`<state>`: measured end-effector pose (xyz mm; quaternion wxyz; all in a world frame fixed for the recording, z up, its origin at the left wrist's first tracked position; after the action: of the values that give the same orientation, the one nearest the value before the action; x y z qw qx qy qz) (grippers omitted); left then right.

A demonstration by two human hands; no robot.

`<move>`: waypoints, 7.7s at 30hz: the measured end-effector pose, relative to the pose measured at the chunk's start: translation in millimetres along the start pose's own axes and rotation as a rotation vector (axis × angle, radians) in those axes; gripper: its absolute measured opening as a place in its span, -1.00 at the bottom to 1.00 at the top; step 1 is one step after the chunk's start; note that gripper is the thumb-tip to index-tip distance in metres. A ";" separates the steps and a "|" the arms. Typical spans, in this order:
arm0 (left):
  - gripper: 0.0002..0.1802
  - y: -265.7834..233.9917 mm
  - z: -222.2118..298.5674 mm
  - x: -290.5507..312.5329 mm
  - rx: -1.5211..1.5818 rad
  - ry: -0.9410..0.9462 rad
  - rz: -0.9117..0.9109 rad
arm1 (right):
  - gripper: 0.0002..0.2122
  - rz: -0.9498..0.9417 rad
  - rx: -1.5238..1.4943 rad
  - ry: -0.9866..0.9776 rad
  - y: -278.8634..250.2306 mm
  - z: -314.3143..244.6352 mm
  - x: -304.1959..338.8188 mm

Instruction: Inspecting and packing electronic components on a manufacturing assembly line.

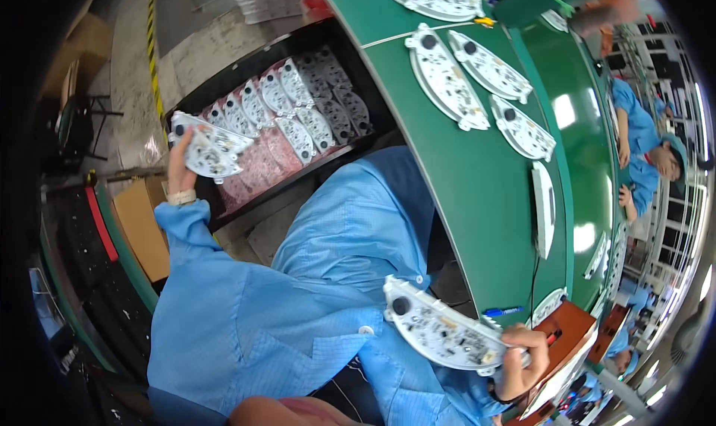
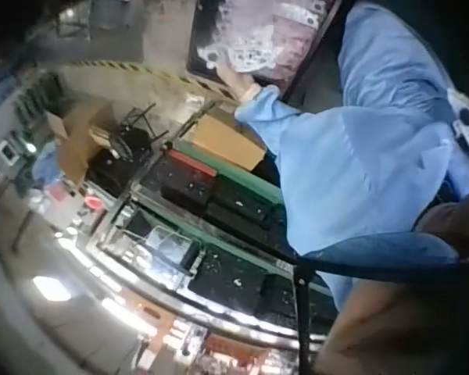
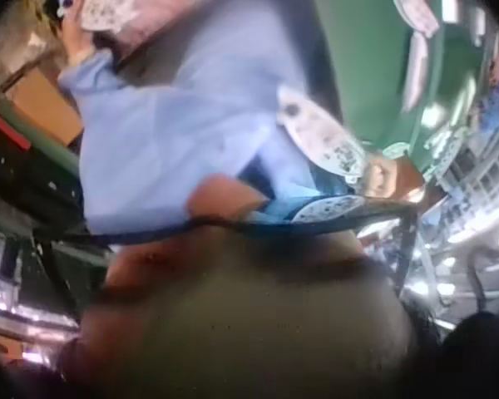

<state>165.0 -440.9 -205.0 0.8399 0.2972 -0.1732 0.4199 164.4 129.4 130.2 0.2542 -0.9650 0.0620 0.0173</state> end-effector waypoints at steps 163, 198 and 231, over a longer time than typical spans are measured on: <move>-0.18 145.5 -167.2 -124.4 -1.630 0.927 -0.191 | -0.68 -0.732 -0.227 0.613 257.6 253.8 -92.6; 0.01 -70.9 -244.1 -123.4 -1.304 0.258 0.338 | -0.65 -0.866 -0.319 0.697 265.6 255.6 -99.9; -0.62 156.3 -103.1 103.6 -0.972 0.361 -1.059 | -0.74 -1.220 -0.243 0.401 334.3 136.5 -86.7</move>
<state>103.8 -238.4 -172.4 0.9822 -0.1381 -0.0322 -0.1231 35.2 -82.3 -146.2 0.0910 -0.8332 -0.4531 -0.3036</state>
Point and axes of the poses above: each hand's wrist, its own x-axis away from the middle knuckle, its own y-axis out of the palm, z = x × y, the point moved 6 cm from there along -x, towards the middle knuckle, and after that the axes turned 15 degrees about z, right-handed, at the moved point
